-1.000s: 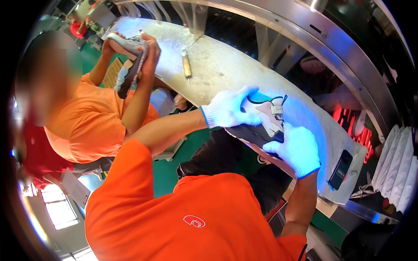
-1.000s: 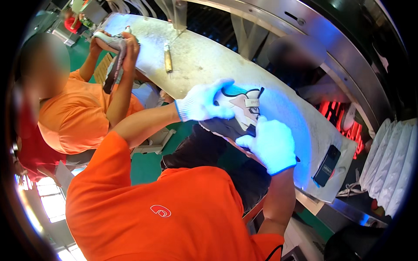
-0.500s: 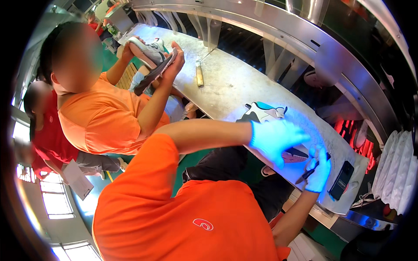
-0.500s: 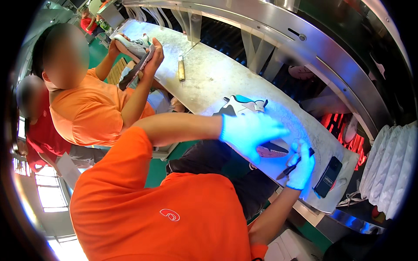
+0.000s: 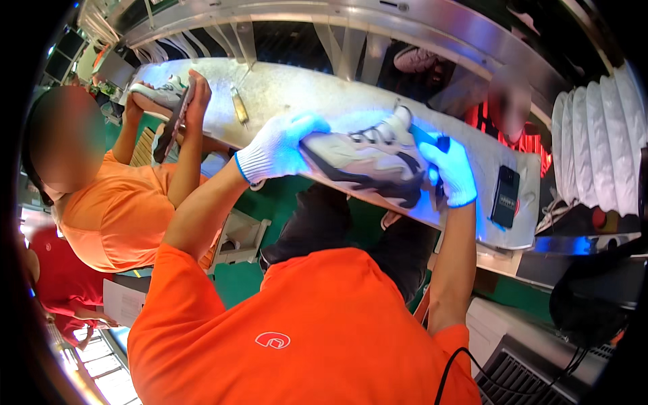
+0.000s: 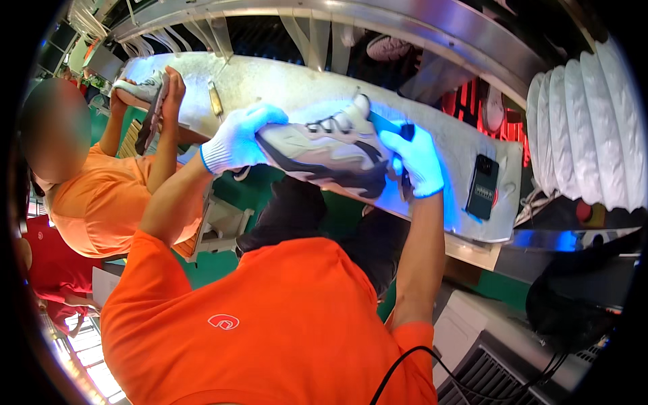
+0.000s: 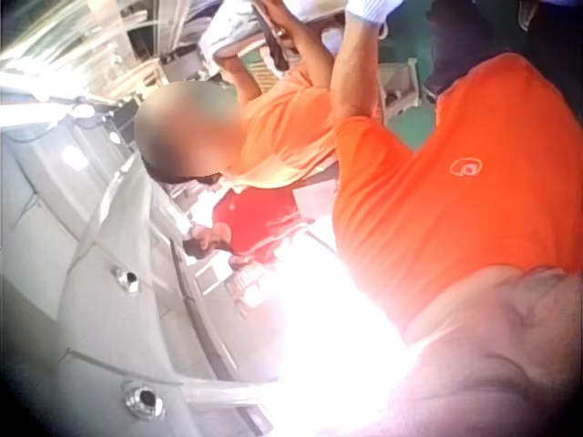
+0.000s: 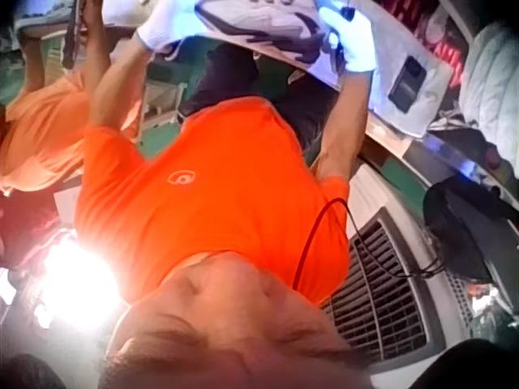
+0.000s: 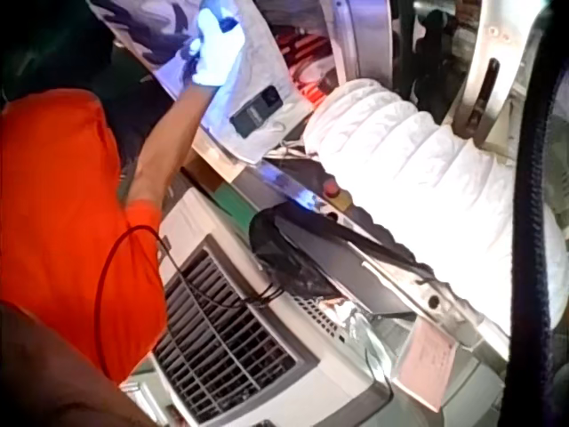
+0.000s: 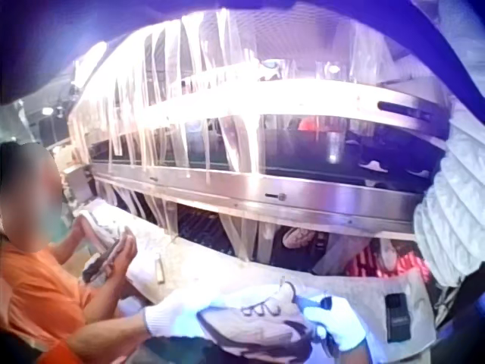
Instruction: The person cleans a white and black sneaker using a small brush and a cloth. They scrub the sole and upper parts of the shoe, wipe it down, and inspect the surface repeatedly. The task involves handling the shoe with gloved hands and using tools to remove dirt.
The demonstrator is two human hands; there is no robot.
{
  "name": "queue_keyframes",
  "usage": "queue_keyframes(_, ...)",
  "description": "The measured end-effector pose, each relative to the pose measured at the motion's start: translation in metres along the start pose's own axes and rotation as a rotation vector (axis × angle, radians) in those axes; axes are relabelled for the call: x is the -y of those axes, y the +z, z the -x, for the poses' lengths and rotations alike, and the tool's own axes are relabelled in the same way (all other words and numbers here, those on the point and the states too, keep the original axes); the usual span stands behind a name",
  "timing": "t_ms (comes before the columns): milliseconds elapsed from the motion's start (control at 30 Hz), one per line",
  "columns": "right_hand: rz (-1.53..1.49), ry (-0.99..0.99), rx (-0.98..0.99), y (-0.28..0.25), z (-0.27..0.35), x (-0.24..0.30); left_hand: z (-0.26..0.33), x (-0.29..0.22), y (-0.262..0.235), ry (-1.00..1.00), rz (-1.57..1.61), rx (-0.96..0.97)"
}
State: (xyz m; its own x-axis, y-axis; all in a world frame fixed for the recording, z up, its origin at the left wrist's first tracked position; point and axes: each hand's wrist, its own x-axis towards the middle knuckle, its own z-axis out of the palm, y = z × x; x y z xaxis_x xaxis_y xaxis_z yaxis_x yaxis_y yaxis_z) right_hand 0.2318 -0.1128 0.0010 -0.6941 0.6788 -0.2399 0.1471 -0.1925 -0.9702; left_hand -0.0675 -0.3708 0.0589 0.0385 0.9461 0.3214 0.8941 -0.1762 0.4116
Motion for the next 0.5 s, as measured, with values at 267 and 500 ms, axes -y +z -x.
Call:
queue_keyframes(267,0.291,-0.012,-0.066,0.039,0.008,0.021,0.024,-0.013,0.031,-0.227,-0.089,0.249)
queue_keyframes(500,0.281,-0.039,-0.071,0.041,0.01,0.018,-0.009,-0.055,0.036,-0.209,0.026,0.179)
